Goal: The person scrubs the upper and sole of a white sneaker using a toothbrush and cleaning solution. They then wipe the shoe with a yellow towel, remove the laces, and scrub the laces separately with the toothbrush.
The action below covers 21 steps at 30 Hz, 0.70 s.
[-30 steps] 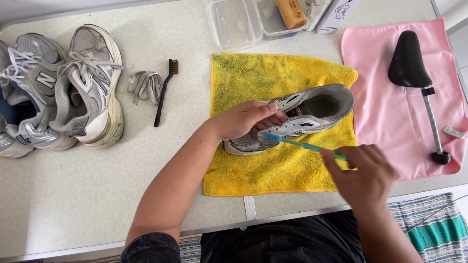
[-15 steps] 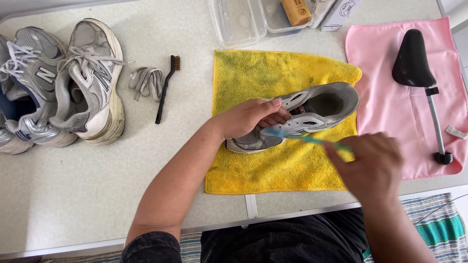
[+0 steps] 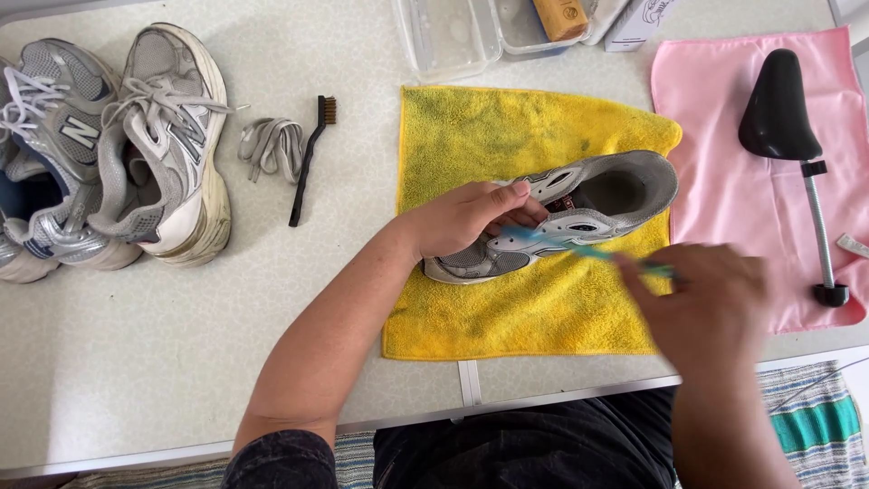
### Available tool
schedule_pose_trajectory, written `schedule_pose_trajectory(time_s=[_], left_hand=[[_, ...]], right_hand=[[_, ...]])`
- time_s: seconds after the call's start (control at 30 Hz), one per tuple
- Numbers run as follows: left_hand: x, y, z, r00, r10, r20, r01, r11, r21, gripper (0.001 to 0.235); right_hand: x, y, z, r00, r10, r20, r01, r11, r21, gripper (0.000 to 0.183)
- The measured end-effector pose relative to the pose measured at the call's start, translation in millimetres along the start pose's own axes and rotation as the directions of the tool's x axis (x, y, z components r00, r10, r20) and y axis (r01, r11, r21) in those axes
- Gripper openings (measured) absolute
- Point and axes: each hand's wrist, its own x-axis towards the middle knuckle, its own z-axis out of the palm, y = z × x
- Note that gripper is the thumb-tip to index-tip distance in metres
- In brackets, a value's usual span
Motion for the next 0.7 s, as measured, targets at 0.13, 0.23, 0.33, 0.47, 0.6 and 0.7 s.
schedule_pose_trajectory(time_s=[0.13, 0.23, 0.33, 0.47, 0.6, 0.7], left_hand=[[4, -4, -2, 0.999, -0.036, 0.007, 0.036, 0.998, -0.053, 0.078], [1, 1, 0, 1.000, -0.011, -0.022, 0.013, 0.994, 0.106, 0.075], [0, 3, 0, 0.998, -0.064, -0.002, 0.064, 0.998, -0.004, 0.080], [-1, 3, -3, 1.000, -0.024, 0.012, 0.023, 1.000, 0.011, 0.083], [1, 0, -4, 0.999, -0.027, 0.036, 0.028, 0.999, -0.042, 0.083], [-1, 4, -4, 0.999, -0.044, 0.016, 0.044, 0.999, -0.006, 0.080]], right_hand=[[10, -19, -6, 0.991, -0.025, 0.128, 0.021, 0.999, 0.039, 0.031], [13, -18, -12, 0.998, 0.038, 0.058, -0.034, 0.998, -0.055, 0.033], [16, -30, -14, 0.991, -0.020, 0.134, 0.019, 1.000, 0.007, 0.036], [18, -19, -19, 0.993, -0.038, 0.108, 0.043, 0.998, -0.046, 0.035], [20, -24, -23, 0.990, -0.051, 0.132, 0.048, 0.998, 0.031, 0.036], [1, 22, -33, 0.986, 0.102, 0.130, -0.098, 0.995, -0.031, 0.036]])
